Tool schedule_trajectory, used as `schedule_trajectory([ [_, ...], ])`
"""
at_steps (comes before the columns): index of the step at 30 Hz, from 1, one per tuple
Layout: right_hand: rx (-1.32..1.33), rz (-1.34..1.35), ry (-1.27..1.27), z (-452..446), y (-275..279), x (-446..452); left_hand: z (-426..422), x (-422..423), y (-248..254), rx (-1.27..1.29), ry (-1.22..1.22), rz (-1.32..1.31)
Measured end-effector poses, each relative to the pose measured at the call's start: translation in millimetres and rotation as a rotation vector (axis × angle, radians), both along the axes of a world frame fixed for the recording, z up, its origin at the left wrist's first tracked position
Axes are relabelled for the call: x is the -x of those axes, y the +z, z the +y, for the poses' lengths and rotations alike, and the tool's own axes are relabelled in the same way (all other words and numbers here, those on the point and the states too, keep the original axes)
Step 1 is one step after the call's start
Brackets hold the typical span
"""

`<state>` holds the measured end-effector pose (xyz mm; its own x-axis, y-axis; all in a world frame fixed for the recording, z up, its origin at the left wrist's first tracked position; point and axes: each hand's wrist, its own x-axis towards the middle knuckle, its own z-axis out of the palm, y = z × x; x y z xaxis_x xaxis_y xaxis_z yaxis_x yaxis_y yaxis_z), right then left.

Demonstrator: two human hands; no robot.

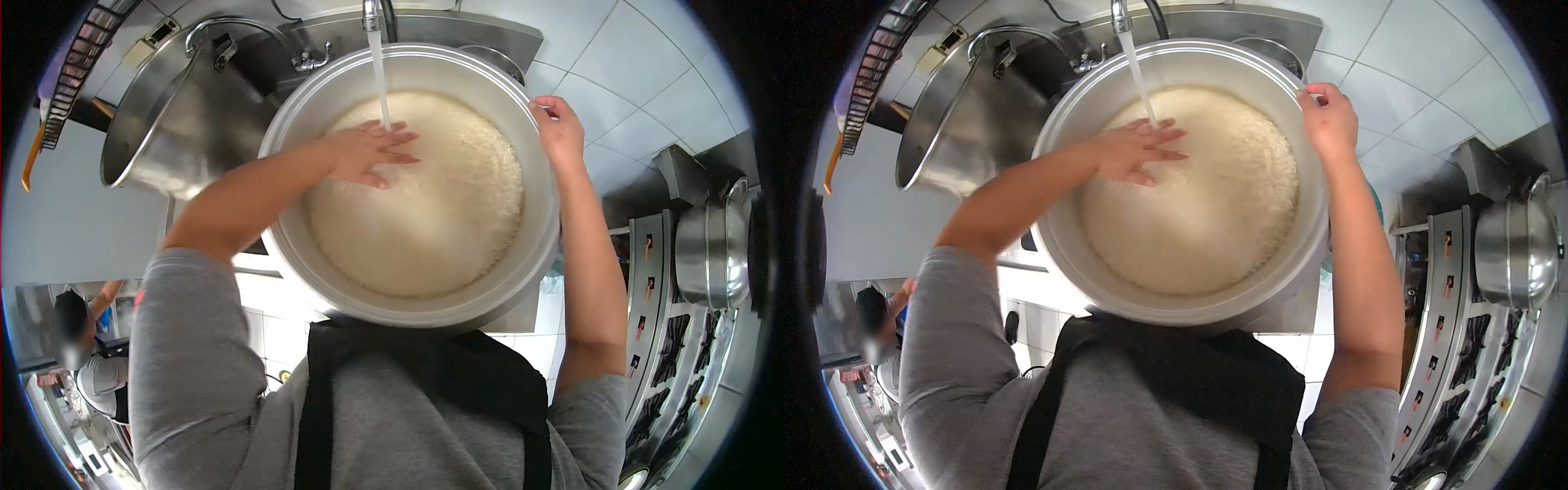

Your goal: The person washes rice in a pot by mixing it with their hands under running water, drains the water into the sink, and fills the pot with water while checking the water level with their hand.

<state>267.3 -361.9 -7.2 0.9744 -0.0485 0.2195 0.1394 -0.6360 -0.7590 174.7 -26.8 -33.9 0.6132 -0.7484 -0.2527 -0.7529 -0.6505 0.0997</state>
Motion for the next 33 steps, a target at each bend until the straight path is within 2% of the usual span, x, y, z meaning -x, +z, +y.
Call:
schedule_trajectory([
  [2,-0.017,-0.011,0.006,-1,-2,-1,-11,5,-11,0.0,0.075,-0.007],
  [5,0.014,0.004,0.013,-2,-1,0,-18,28,4,-0.199,0.576,0.116],
  [8,0.013,0.004,0.022,-3,-2,-2,-23,77,-10,-0.338,0.761,0.257],
  [10,0.072,0.001,0.008,-2,3,1,-56,117,17,-0.492,0.485,0.343],
  [12,0.102,-0.009,0.018,1,2,1,-76,145,15,-0.355,0.471,0.484],
  [15,0.124,-0.024,0.04,-1,1,3,-76,127,25,0.186,0.005,0.952],
  [18,0.169,-0.02,0.034,1,6,7,-68,110,7,0.184,0.058,0.163],
  [20,0.191,-0.034,0.035,0,3,5,-61,87,-3,0.096,0.389,-0.119],
  [24,0.207,0.002,0.013,3,7,4,-49,49,-37,0.092,0.382,-0.203],
  [26,0.207,0.012,0.002,4,9,8,-78,34,-52,0.162,0.316,-0.201],
  [29,0.21,0.02,-0.014,5,10,7,-131,7,-46,0.319,0.369,-0.184],
  [32,0.188,-0.001,-0.002,3,7,6,-180,-10,-60,0.405,0.429,-0.204],
  [33,0.191,0.001,-0.004,3,7,5,-188,-7,-62,0.432,0.359,-0.207],
])
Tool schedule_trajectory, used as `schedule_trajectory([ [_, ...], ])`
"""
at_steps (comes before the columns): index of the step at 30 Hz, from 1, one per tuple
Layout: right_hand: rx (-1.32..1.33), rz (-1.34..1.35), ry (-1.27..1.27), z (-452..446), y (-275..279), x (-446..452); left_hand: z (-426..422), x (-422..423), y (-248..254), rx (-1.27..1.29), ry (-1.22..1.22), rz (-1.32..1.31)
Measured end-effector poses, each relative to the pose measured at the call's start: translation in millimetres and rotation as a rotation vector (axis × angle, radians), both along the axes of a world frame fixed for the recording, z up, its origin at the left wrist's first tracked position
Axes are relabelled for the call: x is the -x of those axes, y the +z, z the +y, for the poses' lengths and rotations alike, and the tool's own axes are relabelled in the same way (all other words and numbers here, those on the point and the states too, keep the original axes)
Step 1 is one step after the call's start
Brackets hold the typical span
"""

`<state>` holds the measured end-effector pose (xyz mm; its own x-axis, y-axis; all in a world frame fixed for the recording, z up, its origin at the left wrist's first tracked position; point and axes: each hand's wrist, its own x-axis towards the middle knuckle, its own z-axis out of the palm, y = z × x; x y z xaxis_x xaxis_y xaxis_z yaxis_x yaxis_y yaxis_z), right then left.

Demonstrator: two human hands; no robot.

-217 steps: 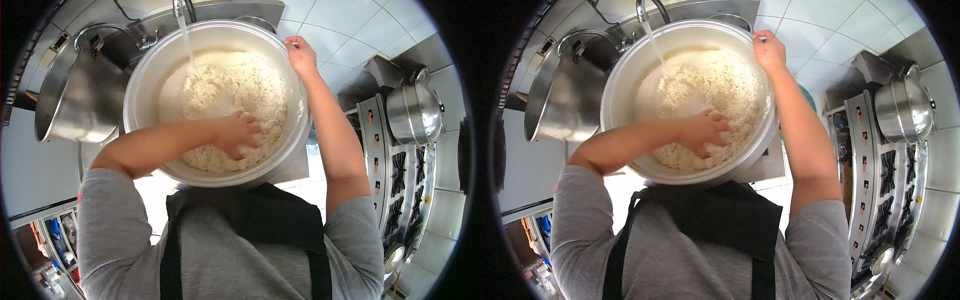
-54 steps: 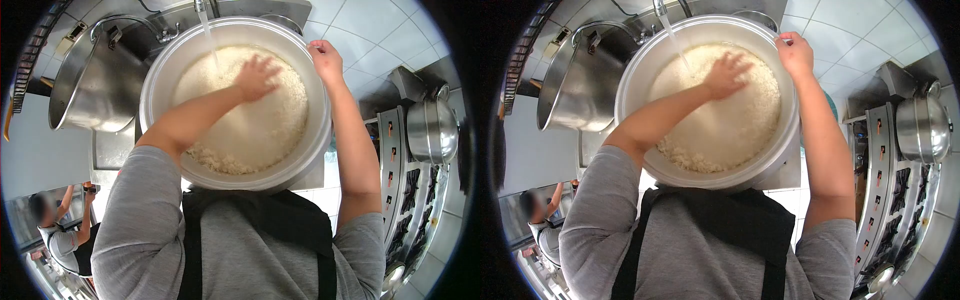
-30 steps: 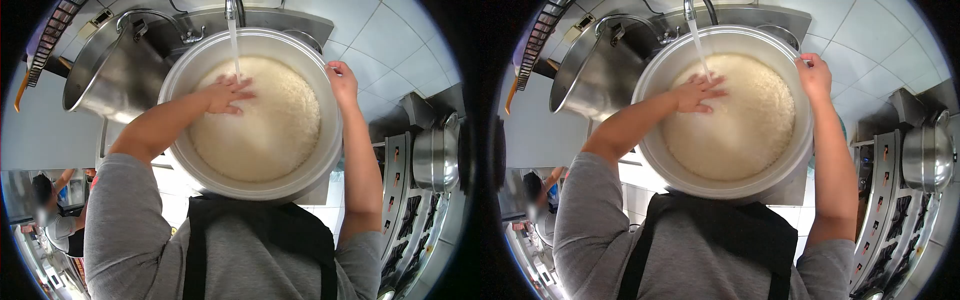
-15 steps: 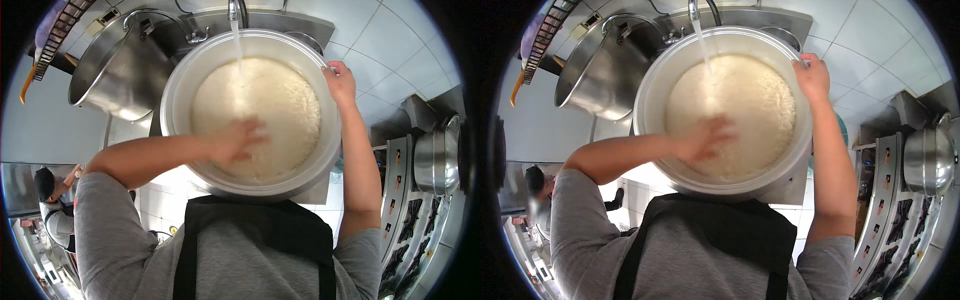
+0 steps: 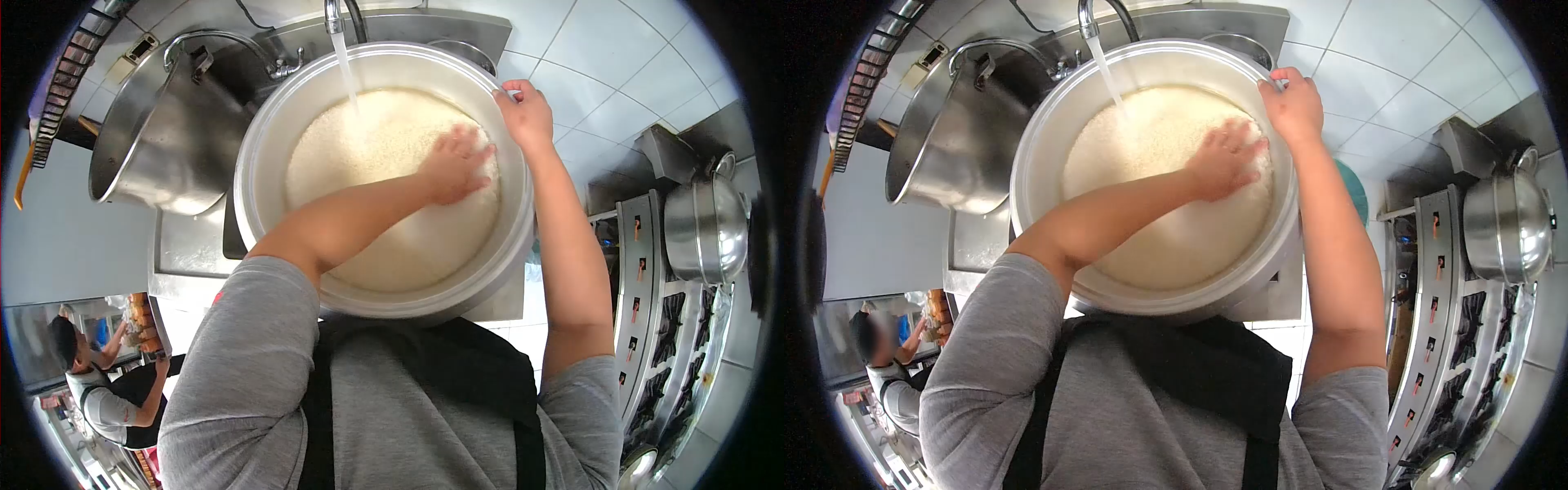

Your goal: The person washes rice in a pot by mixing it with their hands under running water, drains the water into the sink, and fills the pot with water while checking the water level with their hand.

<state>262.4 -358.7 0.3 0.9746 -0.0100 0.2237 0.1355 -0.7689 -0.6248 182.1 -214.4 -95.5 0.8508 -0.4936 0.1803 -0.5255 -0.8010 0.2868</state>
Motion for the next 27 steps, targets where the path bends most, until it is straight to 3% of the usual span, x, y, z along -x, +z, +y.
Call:
schedule_trajectory([
  [2,0.004,0.007,-0.001,0,-1,-1,-12,16,-4,0.034,-0.135,-0.042],
  [6,-0.012,0.029,-0.002,-1,-3,-3,29,74,24,-0.241,-0.669,0.066],
  [8,-0.013,0.035,-0.001,0,0,0,63,100,60,-0.421,-0.866,0.272],
  [10,0.002,0.004,-0.008,2,2,4,118,111,60,-0.341,-0.959,0.413],
  [12,0.015,-0.013,-0.013,3,2,5,156,108,96,-0.485,-0.815,0.686],
  [14,0.026,-0.017,-0.018,3,0,4,211,80,74,-0.27,-0.504,1.12],
  [16,0.041,-0.049,-0.004,2,-4,3,222,51,100,-0.3,0.041,1.066],
  [18,0.037,-0.051,-0.003,2,-3,3,233,36,66,-0.166,0.148,0.437],
  [20,0.017,-0.014,-0.012,3,1,6,224,5,17,-0.2,0.301,0.187],
  [22,-0.032,-0.023,-0.002,1,-3,2,179,-15,8,-0.134,0.555,0.197],
  [24,-0.07,-0.016,-0.011,-2,-5,-2,128,-31,-7,-0.206,0.676,0.135],
  [27,-0.098,-0.012,-0.023,-2,-4,-5,56,-52,-12,-0.064,0.448,0.094],
])
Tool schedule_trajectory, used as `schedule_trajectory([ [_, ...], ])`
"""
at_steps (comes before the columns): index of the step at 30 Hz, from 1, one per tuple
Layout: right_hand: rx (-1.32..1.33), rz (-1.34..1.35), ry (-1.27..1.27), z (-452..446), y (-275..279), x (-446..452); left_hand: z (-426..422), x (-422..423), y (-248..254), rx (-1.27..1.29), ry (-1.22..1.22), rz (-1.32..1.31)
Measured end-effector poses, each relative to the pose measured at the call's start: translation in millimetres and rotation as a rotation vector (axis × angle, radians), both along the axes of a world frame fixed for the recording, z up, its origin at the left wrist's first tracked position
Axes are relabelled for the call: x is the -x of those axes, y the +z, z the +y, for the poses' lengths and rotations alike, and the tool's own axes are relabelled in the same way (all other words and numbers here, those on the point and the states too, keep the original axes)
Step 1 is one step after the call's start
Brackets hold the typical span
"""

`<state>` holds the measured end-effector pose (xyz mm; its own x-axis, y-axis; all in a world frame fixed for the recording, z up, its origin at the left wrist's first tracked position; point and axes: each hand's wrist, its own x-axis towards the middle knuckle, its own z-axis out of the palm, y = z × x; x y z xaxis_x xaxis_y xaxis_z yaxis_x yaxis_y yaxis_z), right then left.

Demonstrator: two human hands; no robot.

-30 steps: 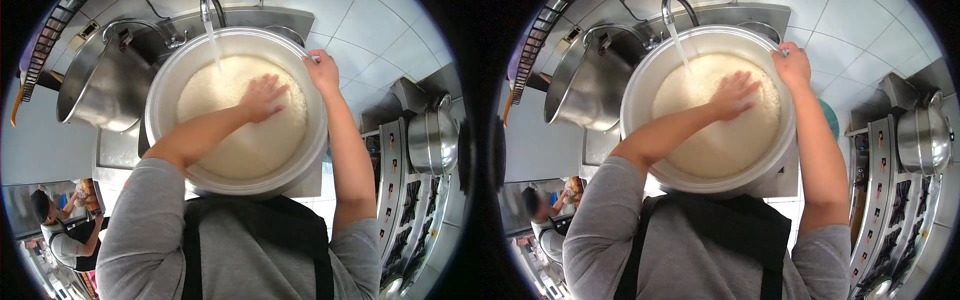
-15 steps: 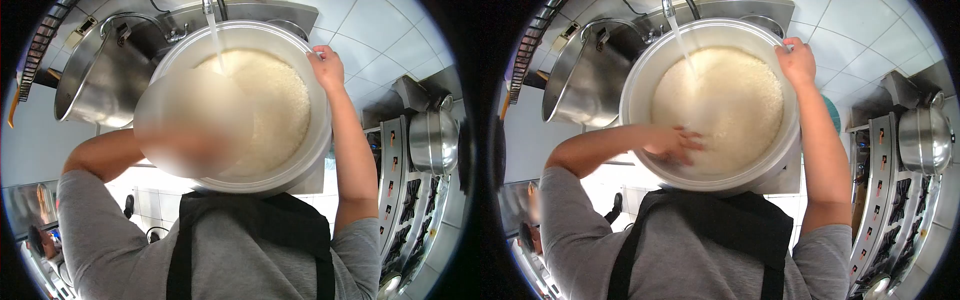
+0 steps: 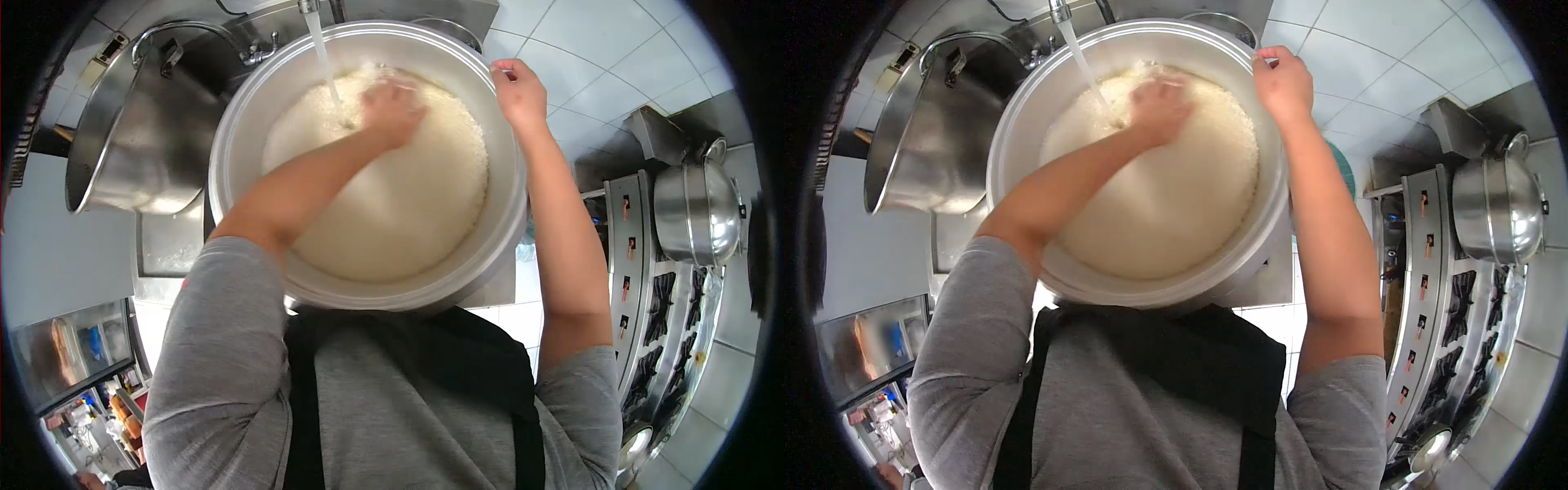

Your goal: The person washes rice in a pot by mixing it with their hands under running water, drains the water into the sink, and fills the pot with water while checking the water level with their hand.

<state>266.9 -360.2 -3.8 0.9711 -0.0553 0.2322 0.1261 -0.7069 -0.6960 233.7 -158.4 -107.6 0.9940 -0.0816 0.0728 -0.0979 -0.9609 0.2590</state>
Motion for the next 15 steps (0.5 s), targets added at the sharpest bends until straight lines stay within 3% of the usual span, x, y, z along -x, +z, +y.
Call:
schedule_trajectory([
  [2,0.0,-0.031,0.002,0,-2,1,-54,4,-8,0.088,-0.117,-0.102],
  [5,0.007,-0.074,0.017,-2,-5,-1,-119,52,2,0.162,-0.183,-0.032],
  [7,-0.008,-0.076,0.017,-4,-8,-4,-116,100,-4,0.159,-0.437,-0.029],
  [9,-0.02,-0.077,0.023,-4,-10,-4,-72,144,28,0.035,-0.845,0.164],
  [11,-0.03,-0.075,0.025,-3,-8,-1,-19,160,61,-0.278,-1.31,0.354],
  [13,0.014,-0.062,0.006,-1,-4,1,48,175,56,-0.129,-1.408,0.284],
  [15,0.049,-0.057,0.003,0,-5,0,99,170,75,-0.175,-1.311,0.51],
])
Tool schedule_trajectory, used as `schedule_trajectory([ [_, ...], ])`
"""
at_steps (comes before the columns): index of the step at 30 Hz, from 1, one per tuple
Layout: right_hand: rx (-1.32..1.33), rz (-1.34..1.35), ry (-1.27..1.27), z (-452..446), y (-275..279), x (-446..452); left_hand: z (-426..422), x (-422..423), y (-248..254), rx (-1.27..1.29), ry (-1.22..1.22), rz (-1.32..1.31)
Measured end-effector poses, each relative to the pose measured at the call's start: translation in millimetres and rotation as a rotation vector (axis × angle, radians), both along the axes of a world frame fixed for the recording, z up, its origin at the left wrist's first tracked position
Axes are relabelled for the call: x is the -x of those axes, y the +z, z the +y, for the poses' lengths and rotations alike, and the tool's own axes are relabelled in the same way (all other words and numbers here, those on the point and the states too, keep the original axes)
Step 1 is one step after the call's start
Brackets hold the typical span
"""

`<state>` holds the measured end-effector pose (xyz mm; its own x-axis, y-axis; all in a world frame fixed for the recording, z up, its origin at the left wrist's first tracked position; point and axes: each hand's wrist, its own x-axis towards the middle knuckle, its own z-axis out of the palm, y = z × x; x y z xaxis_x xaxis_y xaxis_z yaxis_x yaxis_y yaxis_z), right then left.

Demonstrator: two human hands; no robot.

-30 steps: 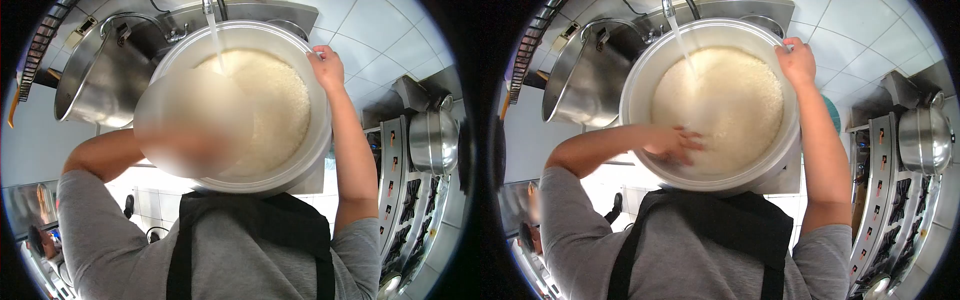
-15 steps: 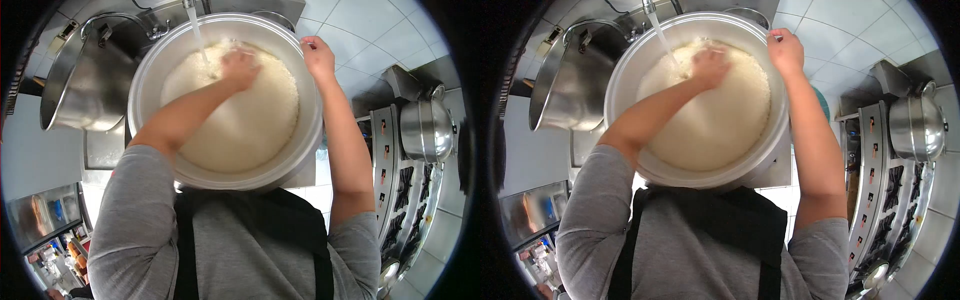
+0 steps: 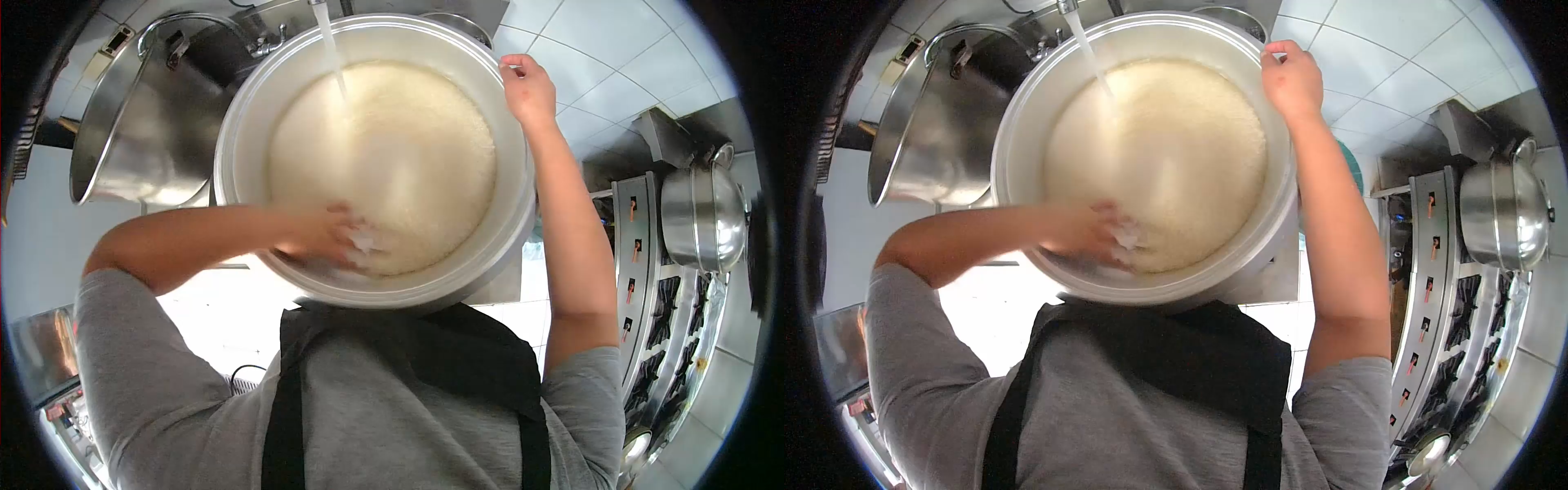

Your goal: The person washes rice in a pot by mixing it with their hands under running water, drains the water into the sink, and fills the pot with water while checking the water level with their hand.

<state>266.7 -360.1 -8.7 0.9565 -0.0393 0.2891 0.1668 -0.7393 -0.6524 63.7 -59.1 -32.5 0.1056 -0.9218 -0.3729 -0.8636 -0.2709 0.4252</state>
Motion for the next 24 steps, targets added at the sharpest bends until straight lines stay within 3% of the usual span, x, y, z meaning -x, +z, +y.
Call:
schedule_trajectory([
  [2,0.021,-0.003,-0.003,-1,-3,-2,32,-23,21,-0.223,0.094,0.0],
  [4,0.004,0.039,0.009,0,0,0,63,-63,26,-0.254,0.232,0.058],
  [6,-0.007,0.056,0.006,0,2,2,78,-96,32,-0.319,0.329,-0.364],
  [9,-0.011,0.049,-0.002,1,3,1,61,-111,9,-0.22,0.788,-0.638],
  [12,-0.012,0.052,0.014,0,2,-1,10,-112,-41,-0.223,1.141,-0.598],
  [14,-0.022,0.051,0.028,-1,3,-1,-27,-110,-52,-0.334,1.213,-0.534],
  [16,-0.023,0.042,0.027,0,5,1,-51,-111,-69,0.0,1.232,-0.511],
  [20,0.015,0.015,0.018,0,4,-1,-114,-91,-70,0.184,0.901,-0.602],
  [24,-0.001,0.023,0.01,0,3,-1,-144,-47,-60,0.303,0.565,-0.449],
])
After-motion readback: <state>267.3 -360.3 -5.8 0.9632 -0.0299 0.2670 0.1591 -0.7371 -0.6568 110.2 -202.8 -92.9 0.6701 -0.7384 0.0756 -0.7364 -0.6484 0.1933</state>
